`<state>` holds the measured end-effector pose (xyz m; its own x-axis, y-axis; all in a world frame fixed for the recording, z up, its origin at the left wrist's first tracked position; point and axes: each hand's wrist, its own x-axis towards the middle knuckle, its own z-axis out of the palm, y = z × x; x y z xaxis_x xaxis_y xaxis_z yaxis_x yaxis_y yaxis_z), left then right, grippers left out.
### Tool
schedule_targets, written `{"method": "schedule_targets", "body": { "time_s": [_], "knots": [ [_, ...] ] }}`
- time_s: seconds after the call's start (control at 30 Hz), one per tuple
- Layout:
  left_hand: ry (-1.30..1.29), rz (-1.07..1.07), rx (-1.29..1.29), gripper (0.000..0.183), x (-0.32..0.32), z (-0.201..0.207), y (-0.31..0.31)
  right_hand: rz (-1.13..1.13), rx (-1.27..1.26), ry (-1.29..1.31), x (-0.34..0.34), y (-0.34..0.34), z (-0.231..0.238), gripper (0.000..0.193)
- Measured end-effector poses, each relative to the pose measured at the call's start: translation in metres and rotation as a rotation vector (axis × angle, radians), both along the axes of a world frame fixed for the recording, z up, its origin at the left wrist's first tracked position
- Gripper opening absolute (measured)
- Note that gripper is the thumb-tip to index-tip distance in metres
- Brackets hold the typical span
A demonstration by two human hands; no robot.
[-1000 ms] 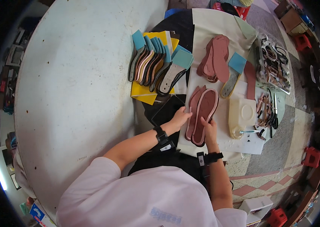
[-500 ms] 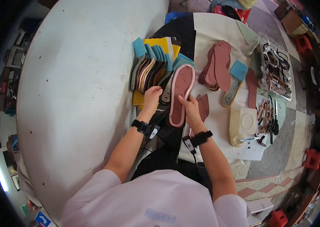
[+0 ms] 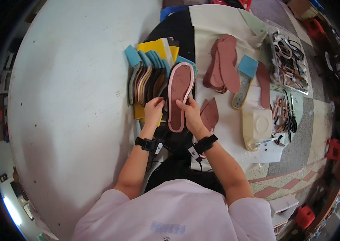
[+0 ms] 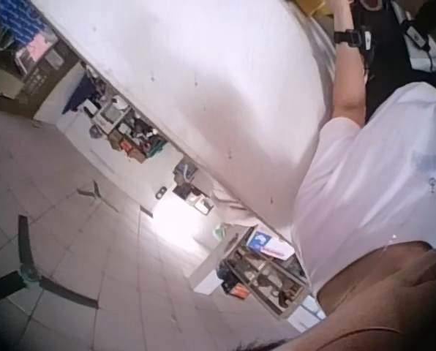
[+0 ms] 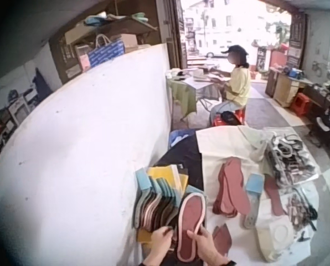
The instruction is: The person applies glue to shoe insoles with a brush, stacks them together, and secures the bundle with a rubber band. They then gather more insoles and soles, combining them into a larger stack before placing it into a white bin.
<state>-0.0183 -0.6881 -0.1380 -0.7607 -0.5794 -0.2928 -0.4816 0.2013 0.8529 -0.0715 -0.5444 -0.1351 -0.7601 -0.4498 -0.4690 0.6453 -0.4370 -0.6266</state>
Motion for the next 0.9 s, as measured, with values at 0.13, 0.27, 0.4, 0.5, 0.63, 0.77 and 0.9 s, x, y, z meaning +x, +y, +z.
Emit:
{"method": "schedule_targets", "body": {
  "time_s": [0.13,0.27,0.4,0.5,0.63,0.77,0.9],
  "knots": [
    [0.027,-0.054,-0.128,0.027,0.0,-0.016,0.003,0.036,0.044,-0.071,0.008,0.033,0.011,0.03],
    [-0.014,-0.149,-0.28,0.04,-0.007,-0.008,0.015,0.112,0.075,-0.066,0.015,0.081,0.007,0.034],
    [-0.042,-0.165,-0.275,0.053,-0.012,-0.021,0.022,0.022,0.328,0.02,0.028,0.116,-0.007,0.033],
    [-0.082,-0.179,-0.196,0.067,-0.016,-0.024,0.024,0.053,0.445,-0.011,0.032,0.137,-0.027,0.033],
    [-0.127,-0.229,-0.195,0.079,-0.025,-0.025,0.025,0.256,0.819,0.117,0.028,0.147,-0.043,0.031],
    [-0.164,-0.23,-0.271,0.079,-0.028,-0.03,0.025,0.669,1.123,0.253,0.014,0.141,-0.033,0.033],
    [-0.294,-0.263,-0.353,0.083,-0.037,-0.03,0.023,0.794,1.486,0.595,0.007,0.127,-0.015,0.035]
  ]
}}
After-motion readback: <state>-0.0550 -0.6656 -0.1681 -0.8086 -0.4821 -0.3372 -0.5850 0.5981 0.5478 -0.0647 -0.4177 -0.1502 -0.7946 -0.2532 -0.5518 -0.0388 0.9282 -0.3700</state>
